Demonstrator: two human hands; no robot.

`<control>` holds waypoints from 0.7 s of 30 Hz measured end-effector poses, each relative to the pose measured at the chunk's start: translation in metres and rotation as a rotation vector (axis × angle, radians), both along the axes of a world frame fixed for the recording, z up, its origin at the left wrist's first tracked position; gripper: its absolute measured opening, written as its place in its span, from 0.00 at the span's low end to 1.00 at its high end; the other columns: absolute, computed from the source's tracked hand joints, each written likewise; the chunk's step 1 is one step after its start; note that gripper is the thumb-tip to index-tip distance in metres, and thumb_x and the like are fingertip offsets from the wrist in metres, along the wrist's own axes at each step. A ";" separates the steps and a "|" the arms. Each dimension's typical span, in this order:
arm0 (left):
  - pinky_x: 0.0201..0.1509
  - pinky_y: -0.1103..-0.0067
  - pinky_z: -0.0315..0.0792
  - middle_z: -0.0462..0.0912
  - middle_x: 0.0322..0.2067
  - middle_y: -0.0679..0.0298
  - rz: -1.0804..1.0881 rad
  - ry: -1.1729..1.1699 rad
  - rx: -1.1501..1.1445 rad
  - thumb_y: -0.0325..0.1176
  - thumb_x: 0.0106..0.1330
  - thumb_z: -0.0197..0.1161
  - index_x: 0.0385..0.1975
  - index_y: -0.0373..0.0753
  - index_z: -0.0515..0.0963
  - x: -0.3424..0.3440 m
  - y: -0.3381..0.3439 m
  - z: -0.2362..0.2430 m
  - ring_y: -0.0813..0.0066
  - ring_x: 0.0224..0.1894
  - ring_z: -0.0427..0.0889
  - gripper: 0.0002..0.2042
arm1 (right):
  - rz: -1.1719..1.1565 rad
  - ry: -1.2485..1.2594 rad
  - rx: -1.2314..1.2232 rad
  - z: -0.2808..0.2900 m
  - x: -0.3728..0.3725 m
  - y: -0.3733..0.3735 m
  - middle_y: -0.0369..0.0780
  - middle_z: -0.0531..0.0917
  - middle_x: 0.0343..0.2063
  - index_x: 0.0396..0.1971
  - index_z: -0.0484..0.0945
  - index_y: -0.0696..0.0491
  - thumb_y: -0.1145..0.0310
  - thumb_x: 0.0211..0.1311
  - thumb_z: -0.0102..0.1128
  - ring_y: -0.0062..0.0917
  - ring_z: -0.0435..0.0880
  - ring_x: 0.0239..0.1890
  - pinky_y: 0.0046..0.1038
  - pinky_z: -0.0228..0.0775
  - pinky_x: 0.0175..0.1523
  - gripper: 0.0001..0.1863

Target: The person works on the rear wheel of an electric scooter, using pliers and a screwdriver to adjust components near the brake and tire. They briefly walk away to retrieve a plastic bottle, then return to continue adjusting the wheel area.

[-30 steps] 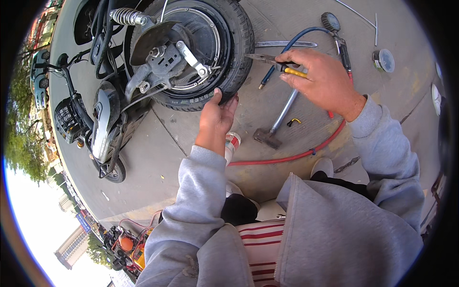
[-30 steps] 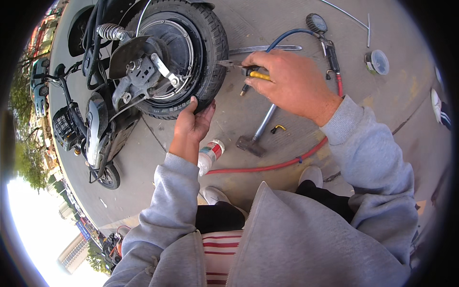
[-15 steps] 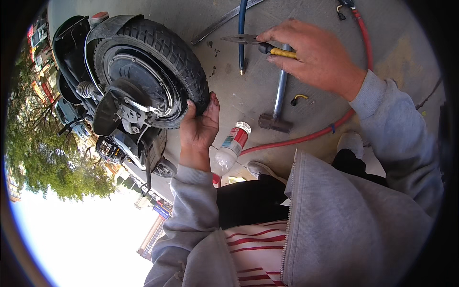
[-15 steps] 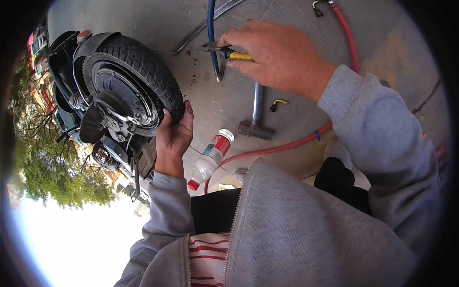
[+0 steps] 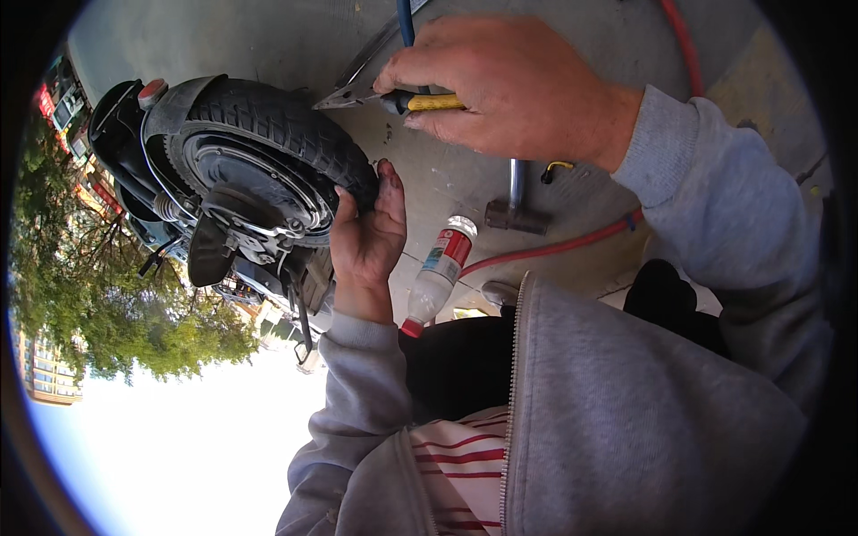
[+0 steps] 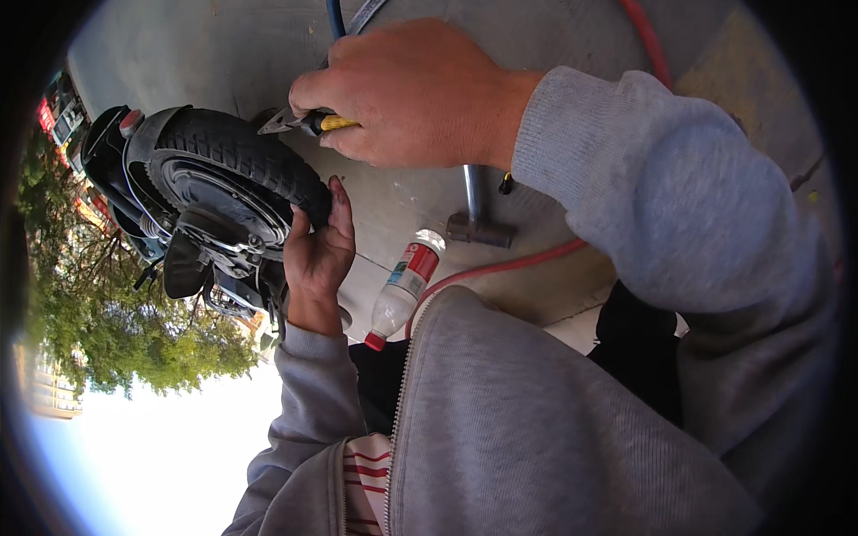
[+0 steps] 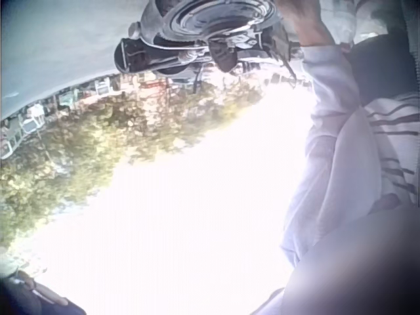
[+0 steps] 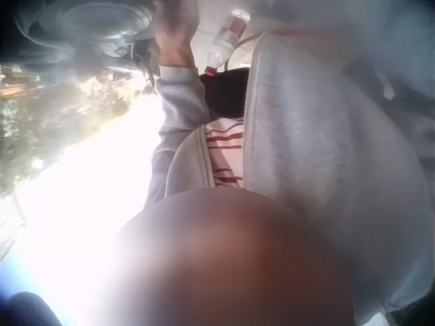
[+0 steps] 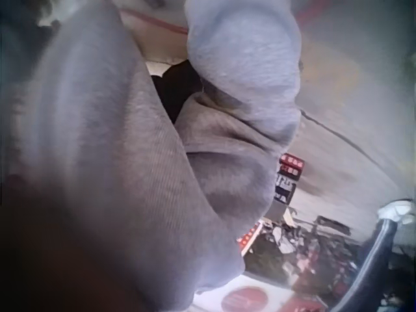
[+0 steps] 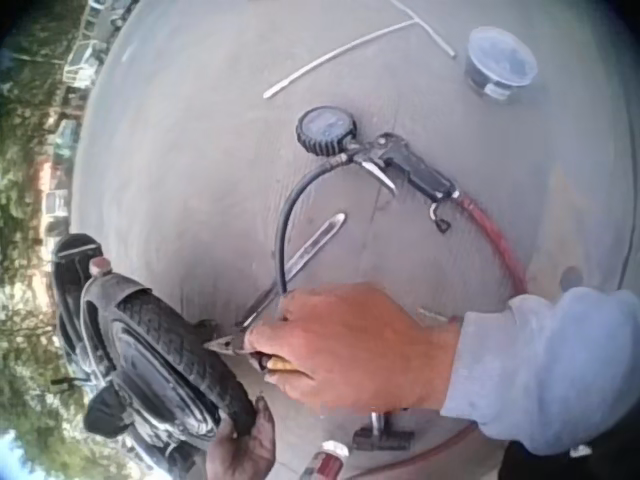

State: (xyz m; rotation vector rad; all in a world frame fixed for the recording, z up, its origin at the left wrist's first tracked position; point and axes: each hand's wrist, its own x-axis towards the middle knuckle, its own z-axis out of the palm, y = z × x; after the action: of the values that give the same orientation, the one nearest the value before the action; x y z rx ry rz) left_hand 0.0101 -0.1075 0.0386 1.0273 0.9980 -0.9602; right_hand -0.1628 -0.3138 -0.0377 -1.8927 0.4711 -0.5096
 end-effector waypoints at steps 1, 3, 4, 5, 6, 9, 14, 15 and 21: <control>0.65 0.60 0.71 0.74 0.56 0.44 -0.003 0.003 0.011 0.46 0.76 0.46 0.59 0.28 0.65 0.000 0.000 0.000 0.52 0.59 0.75 0.25 | 0.038 0.023 0.021 0.001 0.001 0.001 0.35 0.81 0.33 0.43 0.82 0.46 0.64 0.54 0.68 0.29 0.82 0.36 0.31 0.74 0.39 0.15; 0.65 0.60 0.71 0.74 0.57 0.46 -0.048 0.031 -0.065 0.46 0.76 0.46 0.59 0.29 0.65 0.001 -0.001 0.000 0.54 0.60 0.75 0.25 | 0.112 -0.015 0.018 0.007 0.005 0.006 0.36 0.81 0.32 0.42 0.82 0.47 0.63 0.54 0.67 0.30 0.83 0.36 0.32 0.75 0.39 0.14; 0.65 0.60 0.71 0.74 0.57 0.47 -0.054 -0.004 -0.001 0.46 0.76 0.45 0.60 0.29 0.65 0.001 -0.001 0.000 0.55 0.61 0.75 0.25 | 0.175 0.018 0.012 0.011 0.007 0.009 0.37 0.81 0.32 0.41 0.83 0.47 0.63 0.55 0.67 0.30 0.83 0.36 0.32 0.76 0.38 0.14; 0.65 0.61 0.70 0.74 0.58 0.48 -0.090 -0.032 0.003 0.46 0.76 0.45 0.60 0.30 0.66 0.001 -0.001 -0.001 0.56 0.61 0.74 0.24 | 0.204 0.008 -0.007 0.016 0.011 0.013 0.38 0.81 0.32 0.41 0.83 0.48 0.63 0.54 0.67 0.30 0.83 0.36 0.32 0.76 0.37 0.14; 0.66 0.61 0.70 0.74 0.58 0.49 -0.095 -0.068 0.087 0.46 0.77 0.44 0.60 0.31 0.66 0.002 -0.002 0.000 0.57 0.61 0.74 0.24 | 0.243 0.023 -0.033 0.022 0.016 0.017 0.40 0.81 0.32 0.41 0.83 0.48 0.62 0.54 0.67 0.30 0.83 0.35 0.33 0.77 0.37 0.14; 0.66 0.63 0.68 0.75 0.58 0.53 -0.117 0.089 -0.102 0.44 0.77 0.44 0.60 0.34 0.67 0.002 -0.005 0.001 0.60 0.61 0.75 0.21 | 0.374 0.062 -0.139 0.036 0.031 0.028 0.42 0.81 0.32 0.36 0.84 0.50 0.63 0.51 0.67 0.31 0.82 0.35 0.33 0.79 0.33 0.12; 0.67 0.66 0.67 0.73 0.58 0.56 -0.237 -0.083 -0.143 0.40 0.78 0.36 0.59 0.40 0.69 -0.006 -0.004 -0.001 0.60 0.61 0.72 0.19 | 0.299 0.069 -0.321 0.056 0.041 0.057 0.43 0.82 0.36 0.33 0.85 0.54 0.65 0.49 0.66 0.28 0.80 0.37 0.25 0.77 0.29 0.11; 0.67 0.66 0.67 0.73 0.58 0.56 -0.233 -0.081 -0.143 0.41 0.78 0.36 0.59 0.40 0.69 -0.008 -0.003 -0.003 0.60 0.61 0.72 0.19 | 0.267 0.062 -0.366 0.057 0.043 0.062 0.44 0.82 0.36 0.33 0.85 0.54 0.65 0.49 0.66 0.27 0.79 0.37 0.25 0.77 0.28 0.11; 0.65 0.66 0.69 0.74 0.55 0.54 -0.171 0.018 -0.386 0.45 0.79 0.33 0.58 0.35 0.67 -0.007 0.003 -0.002 0.60 0.59 0.73 0.23 | 0.121 0.076 -0.416 0.060 0.049 0.079 0.44 0.81 0.39 0.36 0.85 0.53 0.66 0.51 0.63 0.30 0.78 0.40 0.22 0.75 0.28 0.13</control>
State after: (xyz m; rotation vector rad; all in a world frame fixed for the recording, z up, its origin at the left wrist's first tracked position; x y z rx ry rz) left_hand 0.0027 -0.1041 0.0367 0.7872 0.7087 -1.2489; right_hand -0.1138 -0.2350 0.0228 -2.3307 0.3125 -0.4825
